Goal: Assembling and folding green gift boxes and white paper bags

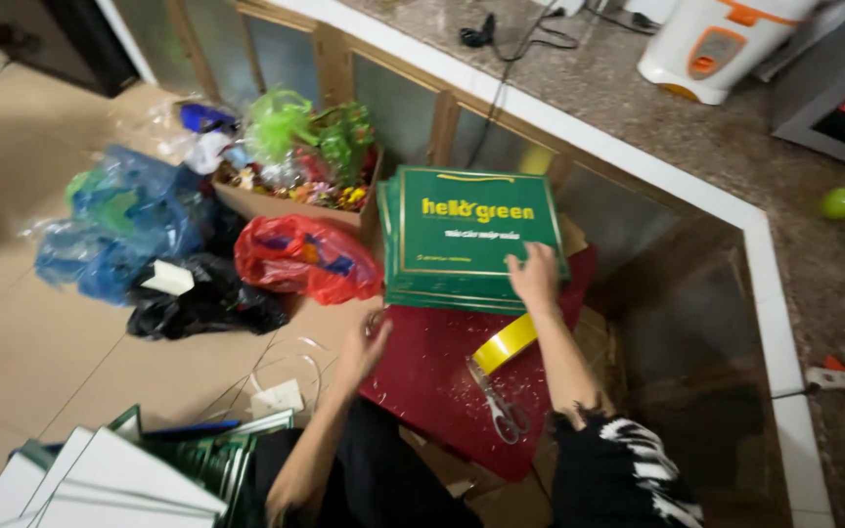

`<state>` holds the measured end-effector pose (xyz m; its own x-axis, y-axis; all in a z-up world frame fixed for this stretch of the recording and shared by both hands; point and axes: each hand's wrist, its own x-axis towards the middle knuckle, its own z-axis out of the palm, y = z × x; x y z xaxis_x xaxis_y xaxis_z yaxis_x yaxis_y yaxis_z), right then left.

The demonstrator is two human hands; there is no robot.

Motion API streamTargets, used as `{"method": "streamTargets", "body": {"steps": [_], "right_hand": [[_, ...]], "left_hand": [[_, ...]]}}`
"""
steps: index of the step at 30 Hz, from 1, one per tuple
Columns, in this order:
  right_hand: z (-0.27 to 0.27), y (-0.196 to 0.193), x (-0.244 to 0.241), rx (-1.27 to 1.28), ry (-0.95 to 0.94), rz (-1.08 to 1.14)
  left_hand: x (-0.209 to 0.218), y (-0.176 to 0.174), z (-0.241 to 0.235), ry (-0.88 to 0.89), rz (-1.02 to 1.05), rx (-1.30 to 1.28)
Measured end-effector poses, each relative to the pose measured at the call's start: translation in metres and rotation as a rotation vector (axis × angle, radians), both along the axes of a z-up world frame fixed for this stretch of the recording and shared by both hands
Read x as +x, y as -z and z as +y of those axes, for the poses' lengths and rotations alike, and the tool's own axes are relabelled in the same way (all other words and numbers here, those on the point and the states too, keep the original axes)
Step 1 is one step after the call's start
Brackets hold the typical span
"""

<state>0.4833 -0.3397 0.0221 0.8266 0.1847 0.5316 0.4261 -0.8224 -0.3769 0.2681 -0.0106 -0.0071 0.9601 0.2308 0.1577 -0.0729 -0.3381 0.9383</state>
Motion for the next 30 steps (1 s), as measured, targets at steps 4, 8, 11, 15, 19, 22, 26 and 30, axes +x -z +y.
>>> {"method": "streamTargets", "body": {"steps": [4,8,11,15,19,22,26,30], "right_hand": [[-0.072,0.01,0.014,-0.013,0.343,0.47],[-0.096,0.029,0.036,0.028,0.383,0.654],[-0.117,0.061,0.061,0.098,0.428,0.684],[-0.102,0.027,0.047,0.111,0.456,0.631],[-0.095,0.02,0.04,0.178,0.482,0.614],[-0.105,0.043,0.051,0.327,0.5,0.591],[-0.097,0.007,0.037,0.786,0.343,0.446],[-0.065,-0.084,-0.018,1.24,0.117,0.396]], "left_hand": [[0.117,0.023,-0.012,-0.175,-0.1,0.235],[0.196,0.071,-0.023,-0.309,0.18,0.383],[0.192,0.059,-0.033,-0.385,0.237,0.325],[0.193,0.05,-0.026,-0.346,0.392,0.266],[0.211,0.08,-0.014,-0.365,0.462,0.245],[0.214,0.09,-0.006,-0.353,0.412,0.187],[0.211,0.083,0.004,-0.252,0.303,-0.013],[0.133,-0.04,-0.017,-0.168,0.076,-0.479]]}}
